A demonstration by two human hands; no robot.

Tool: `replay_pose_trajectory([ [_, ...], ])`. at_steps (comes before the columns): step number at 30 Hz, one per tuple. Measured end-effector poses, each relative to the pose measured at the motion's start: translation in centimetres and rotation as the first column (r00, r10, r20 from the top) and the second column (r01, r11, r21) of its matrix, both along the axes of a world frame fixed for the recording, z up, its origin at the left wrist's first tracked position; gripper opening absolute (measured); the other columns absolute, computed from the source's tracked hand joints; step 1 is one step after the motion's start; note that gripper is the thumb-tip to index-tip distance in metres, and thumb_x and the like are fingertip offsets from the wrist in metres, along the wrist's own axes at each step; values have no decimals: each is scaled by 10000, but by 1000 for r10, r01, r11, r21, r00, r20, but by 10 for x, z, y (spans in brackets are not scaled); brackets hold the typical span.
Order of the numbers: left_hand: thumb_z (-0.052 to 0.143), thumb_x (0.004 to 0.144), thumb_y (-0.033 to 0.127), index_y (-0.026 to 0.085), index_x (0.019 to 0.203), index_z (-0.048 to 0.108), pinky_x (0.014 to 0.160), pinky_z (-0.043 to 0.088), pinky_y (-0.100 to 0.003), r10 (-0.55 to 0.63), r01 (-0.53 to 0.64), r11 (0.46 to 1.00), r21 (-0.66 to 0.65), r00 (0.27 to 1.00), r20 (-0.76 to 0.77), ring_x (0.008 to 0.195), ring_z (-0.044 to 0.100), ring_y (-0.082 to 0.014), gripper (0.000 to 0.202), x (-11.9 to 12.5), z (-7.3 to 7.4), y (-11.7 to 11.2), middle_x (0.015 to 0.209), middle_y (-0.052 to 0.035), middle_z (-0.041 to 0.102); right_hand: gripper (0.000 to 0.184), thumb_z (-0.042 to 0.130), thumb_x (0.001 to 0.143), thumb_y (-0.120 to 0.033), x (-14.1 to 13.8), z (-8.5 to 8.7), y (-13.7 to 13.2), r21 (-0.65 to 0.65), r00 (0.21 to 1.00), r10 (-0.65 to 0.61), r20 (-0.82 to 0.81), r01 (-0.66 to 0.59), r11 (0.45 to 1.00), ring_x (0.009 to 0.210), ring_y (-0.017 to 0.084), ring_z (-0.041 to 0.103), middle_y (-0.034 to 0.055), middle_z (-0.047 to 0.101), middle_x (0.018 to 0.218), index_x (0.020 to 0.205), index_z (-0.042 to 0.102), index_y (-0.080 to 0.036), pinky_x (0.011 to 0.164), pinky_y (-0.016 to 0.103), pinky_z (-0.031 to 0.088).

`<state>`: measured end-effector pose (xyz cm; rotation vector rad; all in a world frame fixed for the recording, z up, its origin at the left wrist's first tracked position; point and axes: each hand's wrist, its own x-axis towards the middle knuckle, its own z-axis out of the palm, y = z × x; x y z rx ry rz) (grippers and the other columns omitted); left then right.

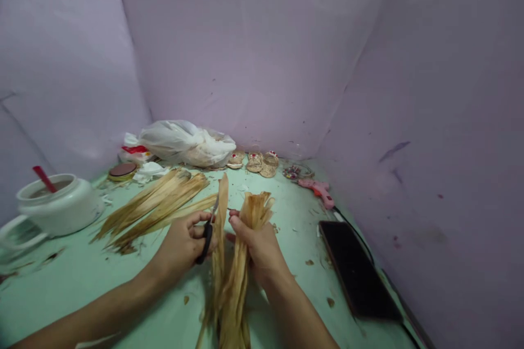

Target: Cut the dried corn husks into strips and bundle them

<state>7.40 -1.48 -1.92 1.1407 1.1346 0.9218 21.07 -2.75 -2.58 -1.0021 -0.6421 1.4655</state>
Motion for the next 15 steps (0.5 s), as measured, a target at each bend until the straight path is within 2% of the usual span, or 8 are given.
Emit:
replay_pose_trajectory([
  [2,617,560,161,145,848,527,453,383,-185,-22,25,995,93,999,-26,489,514,-96,302,4,-6,-3,548,27,590,446,809,500,-304,-5,-3,-3,22,996,93,-8,-93,995,691,216,648,82,702,797,878,647,-130,652,347,515],
  [4,607,601,181,148,844,537,483,399,-189,-52,59,987,148,997,-50,521,529,-99,255,5,-9,-4,574,23,595,447,805,493,-276,-8,-5,-3,0,990,136,-36,-137,991,630,218,648,80,702,739,881,646,-120,618,348,515],
  [8,624,626,278,157,860,513,361,298,-167,-33,39,994,102,997,-66,372,423,-66,286,-4,-2,0,484,61,526,341,765,460,-185,-1,-7,3,-148,998,12,-59,-21,989,525,199,627,67,690,626,778,666,-107,535,313,509],
  [11,626,631,383,154,893,492,312,249,-155,11,-8,998,58,998,-59,358,426,-64,373,-21,8,6,570,8,611,329,728,444,-135,12,-4,9,-195,996,-50,-69,36,980,498,159,601,50,682,601,769,689,-101,503,257,489],
  [13,577,669,449,153,872,490,301,235,-151,-66,67,998,22,997,-43,365,447,-70,370,-36,10,10,608,-23,635,323,718,450,-129,21,0,11,-197,996,-62,-64,49,979,474,138,580,36,671,576,771,702,-101,487,238,477],
  [15,535,691,477,149,858,491,303,235,-153,-201,200,979,-38,979,-27,377,478,-83,371,-48,8,13,622,-45,642,310,714,459,-122,29,4,11,-178,994,-93,-62,80,981,468,125,570,25,668,568,769,709,-107,479,222,471],
])
